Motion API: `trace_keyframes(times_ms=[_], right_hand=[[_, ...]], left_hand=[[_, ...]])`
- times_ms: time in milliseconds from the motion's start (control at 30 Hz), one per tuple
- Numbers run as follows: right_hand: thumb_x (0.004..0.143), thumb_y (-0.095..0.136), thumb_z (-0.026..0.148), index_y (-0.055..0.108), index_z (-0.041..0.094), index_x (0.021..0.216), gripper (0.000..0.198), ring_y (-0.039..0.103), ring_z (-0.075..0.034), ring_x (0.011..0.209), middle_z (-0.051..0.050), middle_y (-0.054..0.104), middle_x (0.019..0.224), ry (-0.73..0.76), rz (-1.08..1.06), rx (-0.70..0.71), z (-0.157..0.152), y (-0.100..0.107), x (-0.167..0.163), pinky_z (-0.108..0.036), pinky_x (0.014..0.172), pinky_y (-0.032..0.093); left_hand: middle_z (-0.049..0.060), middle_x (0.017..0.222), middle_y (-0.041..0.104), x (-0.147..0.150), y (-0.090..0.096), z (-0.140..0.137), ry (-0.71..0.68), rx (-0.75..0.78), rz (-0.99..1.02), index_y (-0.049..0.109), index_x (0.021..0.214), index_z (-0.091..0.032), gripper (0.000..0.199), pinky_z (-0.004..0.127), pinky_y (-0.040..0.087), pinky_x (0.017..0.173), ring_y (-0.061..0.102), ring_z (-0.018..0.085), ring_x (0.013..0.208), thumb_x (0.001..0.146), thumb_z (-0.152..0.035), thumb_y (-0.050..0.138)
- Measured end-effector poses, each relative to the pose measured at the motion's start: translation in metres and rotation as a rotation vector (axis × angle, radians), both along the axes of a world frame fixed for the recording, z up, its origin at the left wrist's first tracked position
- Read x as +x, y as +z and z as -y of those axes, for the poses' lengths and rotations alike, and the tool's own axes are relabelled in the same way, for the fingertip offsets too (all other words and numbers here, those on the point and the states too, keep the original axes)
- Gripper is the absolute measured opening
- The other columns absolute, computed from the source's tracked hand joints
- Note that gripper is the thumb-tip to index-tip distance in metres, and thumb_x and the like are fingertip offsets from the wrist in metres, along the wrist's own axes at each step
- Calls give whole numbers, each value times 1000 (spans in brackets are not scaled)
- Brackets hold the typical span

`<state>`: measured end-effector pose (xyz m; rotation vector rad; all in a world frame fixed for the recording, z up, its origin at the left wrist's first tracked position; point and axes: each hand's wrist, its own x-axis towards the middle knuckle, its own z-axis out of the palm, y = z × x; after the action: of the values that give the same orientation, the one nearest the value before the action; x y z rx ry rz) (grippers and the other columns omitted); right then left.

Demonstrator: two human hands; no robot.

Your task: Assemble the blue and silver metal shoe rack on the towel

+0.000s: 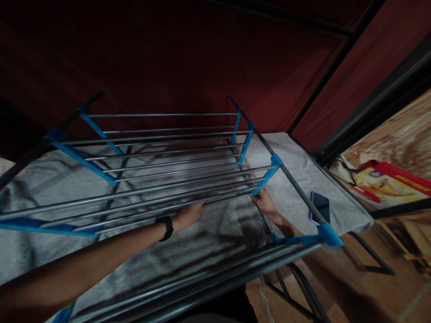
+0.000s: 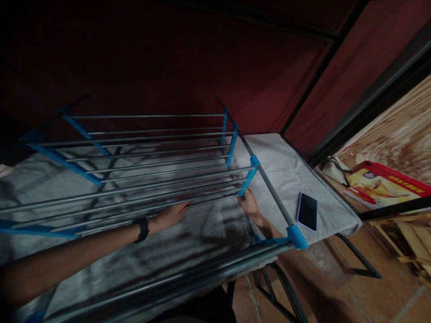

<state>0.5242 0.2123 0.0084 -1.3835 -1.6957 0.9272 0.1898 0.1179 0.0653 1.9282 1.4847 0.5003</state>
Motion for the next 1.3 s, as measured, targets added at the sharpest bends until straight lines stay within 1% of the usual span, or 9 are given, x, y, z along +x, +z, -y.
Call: trace_keyframes(times_ms=[167, 333, 533, 700, 800, 967, 1067, 1167, 1300], right_hand=[[70, 60, 25, 61, 25, 90, 20, 61, -24, 85, -7, 69, 92, 29, -31, 40, 2, 2, -7, -39, 81, 48], [70, 60, 27, 59, 21, 87, 18, 59, -21, 81, -2, 67, 87, 36, -48, 53, 0, -3, -7, -34, 79, 47], [70, 59, 28, 59, 20, 84, 17, 58, -19, 76, -1, 66, 83, 35, -64, 35, 0, -8, -5, -31, 73, 46], [70, 60, 29, 59, 20, 92, 23, 59, -20, 81, -3, 66, 90, 25, -77, 22, 1, -9, -6, -33, 77, 47], [70, 60, 27, 58, 21, 90, 21, 58, -20, 83, -2, 66, 91, 37, -82, 6, 2, -8, -5, -34, 80, 47], [70, 61, 24, 57, 22, 88, 19, 58, -20, 84, -1, 66, 90, 55, -88, -28, 3, -3, -4, -34, 82, 46], [69, 64, 28, 57, 22, 91, 23, 59, -21, 85, -1, 66, 92, 69, -114, -61, 3, -3, -5, -35, 81, 46], [71, 65, 37, 56, 23, 89, 24, 59, -21, 81, -2, 66, 88, 72, -151, -106, 2, -5, -6, -35, 78, 47], [69, 68, 44, 57, 24, 88, 30, 58, -21, 81, -3, 66, 87, 83, -192, -158, 0, -9, -2, -37, 79, 47]], left_hand=[[9, 128, 64, -3, -4, 2, 36, -37, 34, 61, 121, -22, 38, 47, 41, 107, 58, 26, 118, 88, -19, 42], [8, 129, 64, -7, -8, 2, 16, -67, 60, 61, 121, -23, 37, 45, 42, 107, 58, 25, 120, 90, -21, 41], [8, 128, 65, -6, -4, 1, 54, -68, 56, 63, 119, -23, 38, 45, 40, 108, 57, 26, 120, 85, -16, 47], [8, 124, 67, -3, -2, 2, 73, -83, 60, 64, 117, -22, 38, 45, 41, 107, 60, 25, 115, 85, -15, 46], [8, 119, 69, -4, -6, 3, 87, -86, 60, 65, 116, -22, 38, 46, 44, 104, 62, 25, 111, 84, -14, 45], [8, 125, 66, -7, -12, 2, 74, -67, 44, 63, 119, -23, 38, 45, 44, 104, 60, 26, 116, 87, -18, 43], [9, 126, 65, -8, -10, 2, 69, -71, 24, 62, 119, -22, 37, 45, 43, 106, 58, 26, 118, 87, -19, 43], [9, 125, 65, -9, -8, 3, 72, -82, 20, 62, 119, -22, 36, 45, 43, 105, 59, 26, 116, 87, -20, 44], [8, 123, 65, -8, -12, 3, 71, -63, 43, 60, 119, -23, 35, 46, 43, 105, 59, 25, 114, 87, -22, 45]])
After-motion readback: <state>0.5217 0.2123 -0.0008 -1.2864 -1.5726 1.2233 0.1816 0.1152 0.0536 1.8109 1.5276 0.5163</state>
